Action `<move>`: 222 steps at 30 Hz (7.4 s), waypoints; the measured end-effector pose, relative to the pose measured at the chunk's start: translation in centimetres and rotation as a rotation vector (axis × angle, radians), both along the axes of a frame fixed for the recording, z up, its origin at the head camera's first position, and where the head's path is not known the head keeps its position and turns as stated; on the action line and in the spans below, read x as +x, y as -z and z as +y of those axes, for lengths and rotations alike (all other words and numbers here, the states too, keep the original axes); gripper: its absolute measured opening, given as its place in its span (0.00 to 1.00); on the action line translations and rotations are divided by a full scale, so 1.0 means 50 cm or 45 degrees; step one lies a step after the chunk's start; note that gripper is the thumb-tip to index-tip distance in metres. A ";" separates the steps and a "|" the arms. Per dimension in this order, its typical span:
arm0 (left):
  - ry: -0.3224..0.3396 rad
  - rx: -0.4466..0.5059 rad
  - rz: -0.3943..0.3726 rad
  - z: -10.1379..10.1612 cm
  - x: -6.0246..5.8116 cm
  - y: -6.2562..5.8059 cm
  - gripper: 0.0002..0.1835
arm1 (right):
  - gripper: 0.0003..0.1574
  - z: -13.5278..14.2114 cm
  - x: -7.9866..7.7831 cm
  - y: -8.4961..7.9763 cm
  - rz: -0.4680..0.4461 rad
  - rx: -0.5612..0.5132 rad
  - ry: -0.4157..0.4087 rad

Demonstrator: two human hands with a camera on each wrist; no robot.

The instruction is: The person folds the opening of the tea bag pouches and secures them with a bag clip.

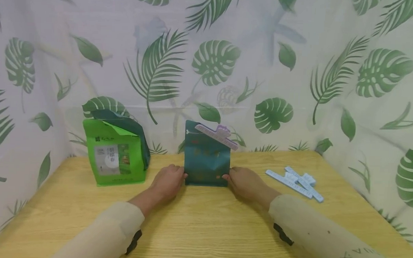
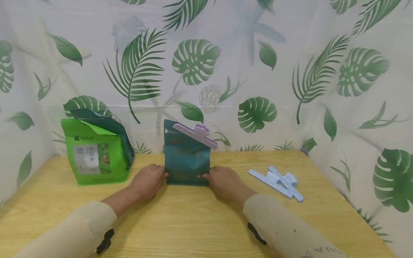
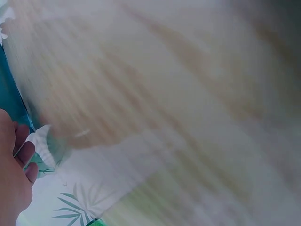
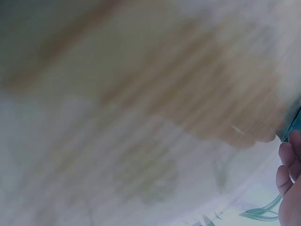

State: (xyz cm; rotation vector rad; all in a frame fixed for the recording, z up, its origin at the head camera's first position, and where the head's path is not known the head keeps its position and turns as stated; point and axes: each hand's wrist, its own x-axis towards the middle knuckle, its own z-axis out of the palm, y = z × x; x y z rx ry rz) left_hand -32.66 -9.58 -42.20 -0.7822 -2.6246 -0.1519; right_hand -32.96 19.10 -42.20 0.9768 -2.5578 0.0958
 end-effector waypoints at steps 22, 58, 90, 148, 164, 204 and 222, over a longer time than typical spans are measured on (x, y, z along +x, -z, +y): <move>-0.160 -0.055 0.094 0.022 -0.031 0.000 0.23 | 0.28 -0.021 -0.028 -0.006 -0.043 -0.032 0.266; -0.195 -0.122 0.200 0.006 -0.065 0.001 0.21 | 0.28 -0.071 -0.080 -0.001 0.085 -0.023 0.207; -0.310 -0.113 -0.347 0.035 -0.092 0.007 0.22 | 0.14 -0.063 -0.103 -0.005 -0.159 -0.035 0.283; -0.240 0.119 -0.274 -0.084 0.026 -0.010 0.15 | 0.20 -0.206 -0.041 -0.021 -0.329 -0.077 0.116; -0.186 0.085 -0.149 -0.141 0.049 -0.001 0.15 | 0.17 -0.273 -0.026 -0.021 -0.279 -0.004 0.038; -0.294 -0.023 0.009 -0.318 0.089 0.011 0.11 | 0.30 -0.460 0.040 -0.021 -0.234 0.326 0.084; -0.695 0.112 -0.005 -0.408 0.097 -0.002 0.20 | 0.36 -0.480 0.033 -0.018 -0.258 0.344 0.094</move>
